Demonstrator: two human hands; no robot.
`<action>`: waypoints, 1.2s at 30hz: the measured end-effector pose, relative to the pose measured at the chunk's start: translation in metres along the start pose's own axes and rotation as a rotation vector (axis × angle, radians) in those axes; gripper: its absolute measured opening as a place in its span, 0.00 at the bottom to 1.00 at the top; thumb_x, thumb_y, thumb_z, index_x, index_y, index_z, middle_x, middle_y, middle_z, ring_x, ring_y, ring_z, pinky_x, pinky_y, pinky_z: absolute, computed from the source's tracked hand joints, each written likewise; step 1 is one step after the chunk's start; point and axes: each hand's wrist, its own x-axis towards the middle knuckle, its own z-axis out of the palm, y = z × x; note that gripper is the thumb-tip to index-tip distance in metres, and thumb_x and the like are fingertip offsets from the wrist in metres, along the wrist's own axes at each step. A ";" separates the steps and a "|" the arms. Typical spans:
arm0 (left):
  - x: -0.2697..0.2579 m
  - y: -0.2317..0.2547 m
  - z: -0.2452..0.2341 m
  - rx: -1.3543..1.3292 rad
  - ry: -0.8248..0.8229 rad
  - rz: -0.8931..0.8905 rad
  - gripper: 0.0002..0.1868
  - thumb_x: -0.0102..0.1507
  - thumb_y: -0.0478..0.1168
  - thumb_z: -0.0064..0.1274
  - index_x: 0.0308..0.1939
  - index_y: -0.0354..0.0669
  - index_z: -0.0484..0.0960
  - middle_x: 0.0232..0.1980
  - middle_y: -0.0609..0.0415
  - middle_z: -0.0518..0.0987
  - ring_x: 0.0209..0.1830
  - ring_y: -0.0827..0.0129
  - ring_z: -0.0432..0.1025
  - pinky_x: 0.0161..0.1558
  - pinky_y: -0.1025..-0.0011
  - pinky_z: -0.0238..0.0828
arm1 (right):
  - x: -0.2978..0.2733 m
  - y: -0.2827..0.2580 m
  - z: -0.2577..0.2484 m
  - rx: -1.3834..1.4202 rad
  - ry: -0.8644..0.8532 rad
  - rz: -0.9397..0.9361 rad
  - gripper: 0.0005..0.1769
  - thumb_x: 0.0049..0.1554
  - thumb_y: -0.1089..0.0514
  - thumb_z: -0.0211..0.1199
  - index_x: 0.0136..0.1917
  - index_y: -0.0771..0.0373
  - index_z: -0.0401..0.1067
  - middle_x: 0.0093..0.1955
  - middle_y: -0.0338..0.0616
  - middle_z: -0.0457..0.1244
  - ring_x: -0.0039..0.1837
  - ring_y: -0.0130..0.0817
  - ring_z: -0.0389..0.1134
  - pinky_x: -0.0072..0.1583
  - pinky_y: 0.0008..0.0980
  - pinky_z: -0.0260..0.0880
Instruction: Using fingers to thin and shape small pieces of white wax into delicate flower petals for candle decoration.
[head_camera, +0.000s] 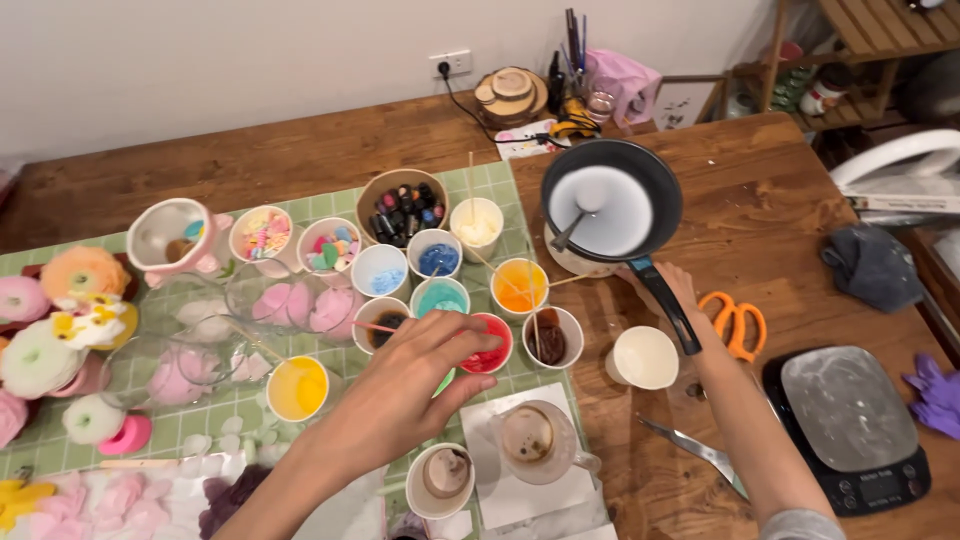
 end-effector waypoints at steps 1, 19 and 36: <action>-0.002 -0.003 0.001 0.006 0.006 -0.007 0.18 0.62 0.41 0.59 0.54 0.38 0.80 0.59 0.50 0.79 0.58 0.55 0.72 0.58 0.60 0.67 | 0.010 0.016 0.018 0.002 0.001 -0.011 0.28 0.60 0.30 0.54 0.55 0.53 0.78 0.44 0.60 0.70 0.51 0.57 0.73 0.50 0.51 0.74; -0.093 -0.051 0.013 -1.613 0.213 -0.376 0.24 0.74 0.51 0.38 0.59 0.32 0.75 0.53 0.41 0.81 0.53 0.57 0.77 0.59 0.58 0.72 | -0.071 0.116 -0.024 0.988 0.447 0.189 0.10 0.72 0.55 0.61 0.61 0.62 0.78 0.44 0.39 0.67 0.40 0.21 0.64 0.39 0.24 0.64; -0.302 0.000 0.025 -1.752 -0.061 -0.121 0.34 0.76 0.61 0.31 0.72 0.36 0.63 0.51 0.50 0.77 0.51 0.65 0.71 0.60 0.65 0.64 | -0.446 -0.375 -0.121 0.615 0.440 -0.805 0.27 0.42 0.60 0.78 0.55 0.66 0.78 0.37 0.41 0.68 0.33 0.30 0.66 0.35 0.28 0.64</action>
